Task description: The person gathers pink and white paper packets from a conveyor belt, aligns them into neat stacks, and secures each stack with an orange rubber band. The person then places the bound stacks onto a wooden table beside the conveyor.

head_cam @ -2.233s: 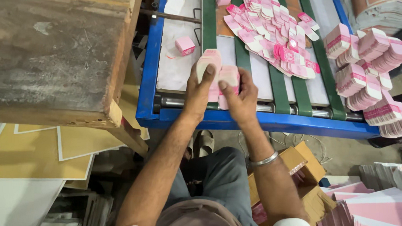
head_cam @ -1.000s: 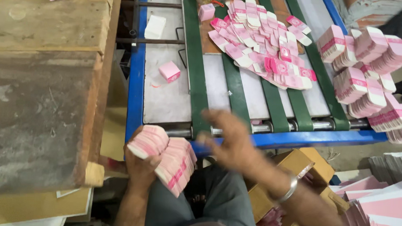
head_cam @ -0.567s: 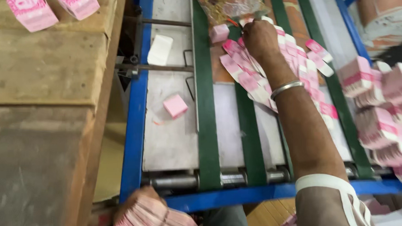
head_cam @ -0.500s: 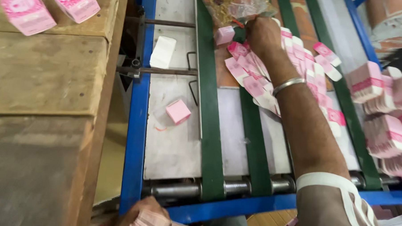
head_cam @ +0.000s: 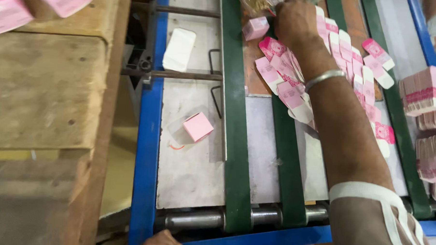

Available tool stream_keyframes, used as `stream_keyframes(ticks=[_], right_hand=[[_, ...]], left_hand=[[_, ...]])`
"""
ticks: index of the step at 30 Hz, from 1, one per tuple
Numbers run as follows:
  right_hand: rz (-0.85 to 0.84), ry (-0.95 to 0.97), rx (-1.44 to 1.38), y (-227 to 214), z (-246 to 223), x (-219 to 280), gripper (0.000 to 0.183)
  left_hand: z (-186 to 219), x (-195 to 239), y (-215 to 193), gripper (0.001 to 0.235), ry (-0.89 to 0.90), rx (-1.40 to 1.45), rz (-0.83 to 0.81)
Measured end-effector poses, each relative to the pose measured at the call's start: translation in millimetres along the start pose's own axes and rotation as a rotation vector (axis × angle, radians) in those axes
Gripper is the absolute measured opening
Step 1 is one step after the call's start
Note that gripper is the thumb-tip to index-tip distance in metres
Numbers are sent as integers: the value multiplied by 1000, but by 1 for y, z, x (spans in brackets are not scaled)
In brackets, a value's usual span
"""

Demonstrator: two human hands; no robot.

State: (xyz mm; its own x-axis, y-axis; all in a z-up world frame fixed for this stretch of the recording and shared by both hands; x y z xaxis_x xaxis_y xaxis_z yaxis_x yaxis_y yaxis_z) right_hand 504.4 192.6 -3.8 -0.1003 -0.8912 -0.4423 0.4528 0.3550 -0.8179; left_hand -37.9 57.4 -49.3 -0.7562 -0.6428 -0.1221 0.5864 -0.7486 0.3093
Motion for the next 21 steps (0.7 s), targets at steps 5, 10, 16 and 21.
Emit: stream_keyframes(ticks=[5,10,16,21], right_hand=[[-80,248,-286,-74,16,34,20],[-168,646,-1207,-196,-17,153,13],[29,782,-1677,-301,-136,312,14],[58,847,-1862,-327,-232,401,2]], left_hand=[[4,6,16,87,29,155,-60],[15,6,44,98,77,420,-208],[10,53,93,111,84,816,-408],[-12,106,128,122,38,1084,-571]])
Point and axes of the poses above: each hand's wrist, its own x-axis away from the middle knuckle, its own y-axis out of the palm, z = x × y, the point moved 8 cm from there along -x, towards the middle knuckle, and after that the axes turned 1 degree about -y, right-handed, at the moved point
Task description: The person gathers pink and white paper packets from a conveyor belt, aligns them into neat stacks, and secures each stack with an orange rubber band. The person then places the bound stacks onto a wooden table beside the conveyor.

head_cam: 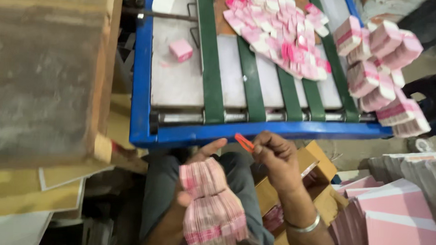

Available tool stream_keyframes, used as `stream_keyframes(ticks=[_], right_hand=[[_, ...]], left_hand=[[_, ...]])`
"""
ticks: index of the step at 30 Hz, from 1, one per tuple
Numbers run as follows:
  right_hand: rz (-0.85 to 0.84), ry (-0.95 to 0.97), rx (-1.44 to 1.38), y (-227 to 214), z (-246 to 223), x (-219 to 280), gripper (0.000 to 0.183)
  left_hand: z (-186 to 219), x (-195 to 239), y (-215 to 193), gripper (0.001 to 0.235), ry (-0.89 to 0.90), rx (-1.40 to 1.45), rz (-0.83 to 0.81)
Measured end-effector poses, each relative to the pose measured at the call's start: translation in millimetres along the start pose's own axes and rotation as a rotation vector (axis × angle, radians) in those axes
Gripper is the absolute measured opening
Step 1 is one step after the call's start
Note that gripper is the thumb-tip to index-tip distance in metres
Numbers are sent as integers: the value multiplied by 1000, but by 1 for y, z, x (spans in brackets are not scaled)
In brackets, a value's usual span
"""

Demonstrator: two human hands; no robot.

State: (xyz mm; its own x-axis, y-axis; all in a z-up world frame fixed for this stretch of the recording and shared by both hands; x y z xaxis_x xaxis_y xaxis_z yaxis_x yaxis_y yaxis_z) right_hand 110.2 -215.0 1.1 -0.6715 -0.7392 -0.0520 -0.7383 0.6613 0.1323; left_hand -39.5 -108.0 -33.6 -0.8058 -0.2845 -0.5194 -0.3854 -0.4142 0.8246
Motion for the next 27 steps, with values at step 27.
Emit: stream_keyframes(ticks=[27], right_hand=[[206,-163,166,-10,45,98,9]], left_hand=[[-43,42,11,112,-244,-564,311]])
Point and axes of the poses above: each hand's wrist, its own x-axis away from the middle knuckle, its own y-axis out of the palm, z = x × y, the point moved 8 cm from there along -x, towards the middle knuckle, and after that the axes turned 1 degree about -y, right-handed, at the moved point
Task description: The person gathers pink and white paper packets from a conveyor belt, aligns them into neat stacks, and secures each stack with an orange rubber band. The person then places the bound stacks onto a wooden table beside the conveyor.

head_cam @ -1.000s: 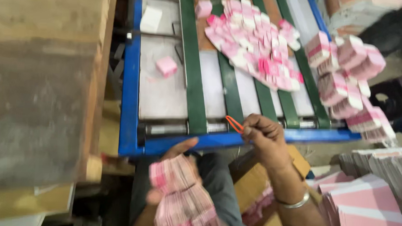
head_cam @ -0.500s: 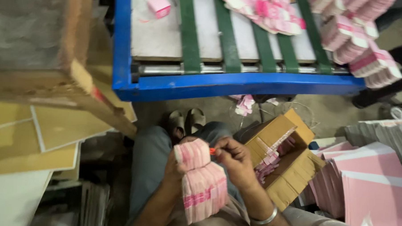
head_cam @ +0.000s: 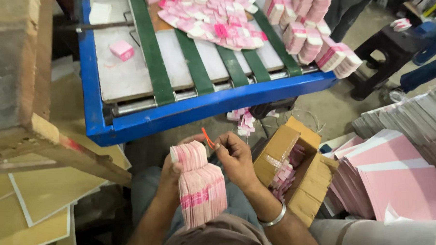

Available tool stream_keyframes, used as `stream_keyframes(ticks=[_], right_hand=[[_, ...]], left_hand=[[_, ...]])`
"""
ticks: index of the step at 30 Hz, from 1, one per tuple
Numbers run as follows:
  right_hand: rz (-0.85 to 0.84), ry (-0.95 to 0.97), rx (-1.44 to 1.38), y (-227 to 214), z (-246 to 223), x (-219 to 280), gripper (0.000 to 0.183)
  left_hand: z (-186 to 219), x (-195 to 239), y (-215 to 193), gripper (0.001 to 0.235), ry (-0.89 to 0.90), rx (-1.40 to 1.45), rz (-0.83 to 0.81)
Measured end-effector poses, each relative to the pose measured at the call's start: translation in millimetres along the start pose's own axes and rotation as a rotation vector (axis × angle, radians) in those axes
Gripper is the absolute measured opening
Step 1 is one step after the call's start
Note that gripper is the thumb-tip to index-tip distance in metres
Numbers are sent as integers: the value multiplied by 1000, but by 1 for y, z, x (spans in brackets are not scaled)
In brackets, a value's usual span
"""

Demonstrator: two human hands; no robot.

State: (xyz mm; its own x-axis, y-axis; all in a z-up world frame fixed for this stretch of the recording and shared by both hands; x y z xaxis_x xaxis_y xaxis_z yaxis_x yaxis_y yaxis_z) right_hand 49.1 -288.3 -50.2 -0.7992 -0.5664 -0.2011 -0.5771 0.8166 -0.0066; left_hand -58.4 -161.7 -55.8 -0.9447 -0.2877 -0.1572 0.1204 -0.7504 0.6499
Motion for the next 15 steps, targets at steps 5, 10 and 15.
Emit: stream_keyframes(ticks=[5,10,15], right_hand=[[-8,-31,-55,6,-15,-14,8],[-10,-37,-174,11,-21,-25,8],[-154,-31,-706,25,-44,-44,6]], left_hand=[[19,-25,19,111,12,2,-25],[19,-37,16,97,-19,33,21],[23,-55,15,89,-7,46,-35]])
Point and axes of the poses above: each hand's wrist, its own x-axis away from the middle knuckle, its own y-axis out of the palm, z = x × y, the point moved 8 cm from there along -x, towards the middle knuckle, and after that the axes turned 1 degree about -y, right-handed, at the moved point
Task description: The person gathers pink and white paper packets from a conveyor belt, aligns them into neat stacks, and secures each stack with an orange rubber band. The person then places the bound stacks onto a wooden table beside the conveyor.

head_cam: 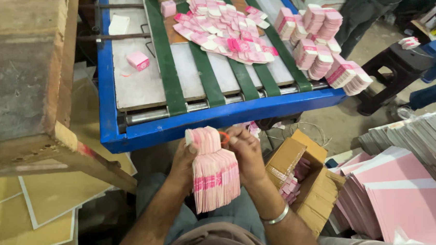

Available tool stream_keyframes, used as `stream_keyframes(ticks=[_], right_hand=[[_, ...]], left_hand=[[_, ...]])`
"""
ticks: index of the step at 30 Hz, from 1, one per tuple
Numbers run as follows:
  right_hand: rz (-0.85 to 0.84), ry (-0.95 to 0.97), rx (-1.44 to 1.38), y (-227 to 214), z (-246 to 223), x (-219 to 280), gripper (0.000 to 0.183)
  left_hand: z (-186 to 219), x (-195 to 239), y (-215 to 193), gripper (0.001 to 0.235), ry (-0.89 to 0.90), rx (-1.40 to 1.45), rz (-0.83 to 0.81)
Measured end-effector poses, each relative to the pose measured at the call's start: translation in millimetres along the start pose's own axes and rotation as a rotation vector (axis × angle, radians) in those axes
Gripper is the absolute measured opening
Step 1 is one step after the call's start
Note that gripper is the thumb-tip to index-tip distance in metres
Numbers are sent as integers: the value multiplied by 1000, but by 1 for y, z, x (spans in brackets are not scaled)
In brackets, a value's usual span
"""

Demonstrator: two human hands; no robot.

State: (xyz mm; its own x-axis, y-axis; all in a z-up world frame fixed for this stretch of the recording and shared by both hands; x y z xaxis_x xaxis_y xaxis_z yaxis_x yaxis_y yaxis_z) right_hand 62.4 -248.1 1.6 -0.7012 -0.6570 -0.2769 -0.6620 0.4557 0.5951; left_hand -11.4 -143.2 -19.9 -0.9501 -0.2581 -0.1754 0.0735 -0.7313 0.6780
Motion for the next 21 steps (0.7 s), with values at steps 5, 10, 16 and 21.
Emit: stream_keyframes(ticks=[5,10,16,21], right_hand=[[-83,18,-121,11,-18,-19,9],[-60,197,293,3,2,-21,26],[-159,-5,553,10,-10,-24,17],[-152,-23,285,12,-30,-29,11]], left_hand=[[-13,-7,-23,91,-2,60,-17],[-4,-11,-30,101,14,29,-122],[13,-15,-15,95,-77,12,-46],[4,-31,-33,89,-30,30,-78]])
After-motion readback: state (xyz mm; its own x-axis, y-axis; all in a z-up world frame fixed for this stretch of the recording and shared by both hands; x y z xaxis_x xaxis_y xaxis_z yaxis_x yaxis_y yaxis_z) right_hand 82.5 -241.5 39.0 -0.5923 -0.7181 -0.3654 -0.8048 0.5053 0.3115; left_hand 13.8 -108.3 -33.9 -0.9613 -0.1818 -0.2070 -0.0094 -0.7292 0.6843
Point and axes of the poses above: each hand's wrist, its own x-axis away from the middle knuckle, its own y-axis out of the palm, z = x × y, the point moved 8 cm from there along -x, towards the middle knuckle, and after that the axes turned 1 degree about -y, right-handed, at the moved point
